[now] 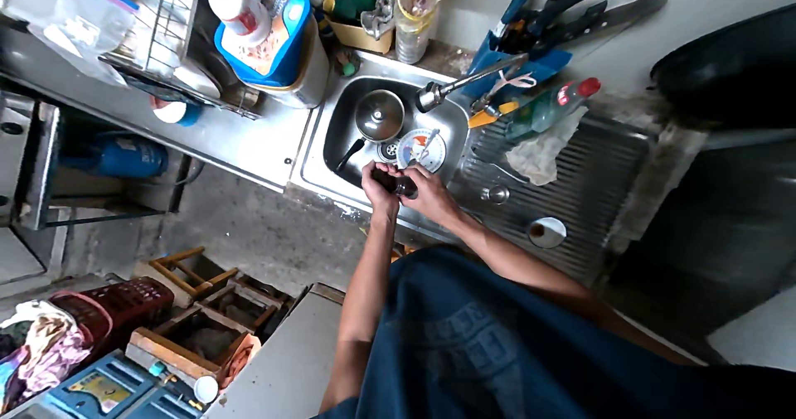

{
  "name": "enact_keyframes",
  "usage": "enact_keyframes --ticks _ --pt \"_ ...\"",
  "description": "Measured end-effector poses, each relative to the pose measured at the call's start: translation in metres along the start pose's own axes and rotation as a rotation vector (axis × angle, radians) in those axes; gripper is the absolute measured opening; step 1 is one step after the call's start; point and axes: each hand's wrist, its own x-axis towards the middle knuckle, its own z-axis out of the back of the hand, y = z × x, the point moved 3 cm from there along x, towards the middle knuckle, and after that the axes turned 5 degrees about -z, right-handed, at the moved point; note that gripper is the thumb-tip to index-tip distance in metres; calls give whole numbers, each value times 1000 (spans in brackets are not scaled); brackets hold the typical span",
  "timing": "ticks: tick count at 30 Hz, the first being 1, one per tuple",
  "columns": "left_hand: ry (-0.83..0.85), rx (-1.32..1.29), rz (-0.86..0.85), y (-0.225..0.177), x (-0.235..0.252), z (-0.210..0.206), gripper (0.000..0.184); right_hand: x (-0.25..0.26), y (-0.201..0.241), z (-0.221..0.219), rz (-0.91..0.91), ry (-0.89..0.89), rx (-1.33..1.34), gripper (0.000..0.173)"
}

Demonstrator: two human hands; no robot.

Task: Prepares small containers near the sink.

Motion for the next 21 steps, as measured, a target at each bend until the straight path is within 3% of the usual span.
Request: enact_keyframes --ticks 6,12,21 --pt "-187 72 -60 7 17 0 39 -1 -1 -1 13 -10 25 58" --pt "9 107 -26 7 3 3 44 1 -1 3 -2 -22 29 55" --pt "125 303 -128 4 2 1 50 4 4 10 -86 -19 115 55"
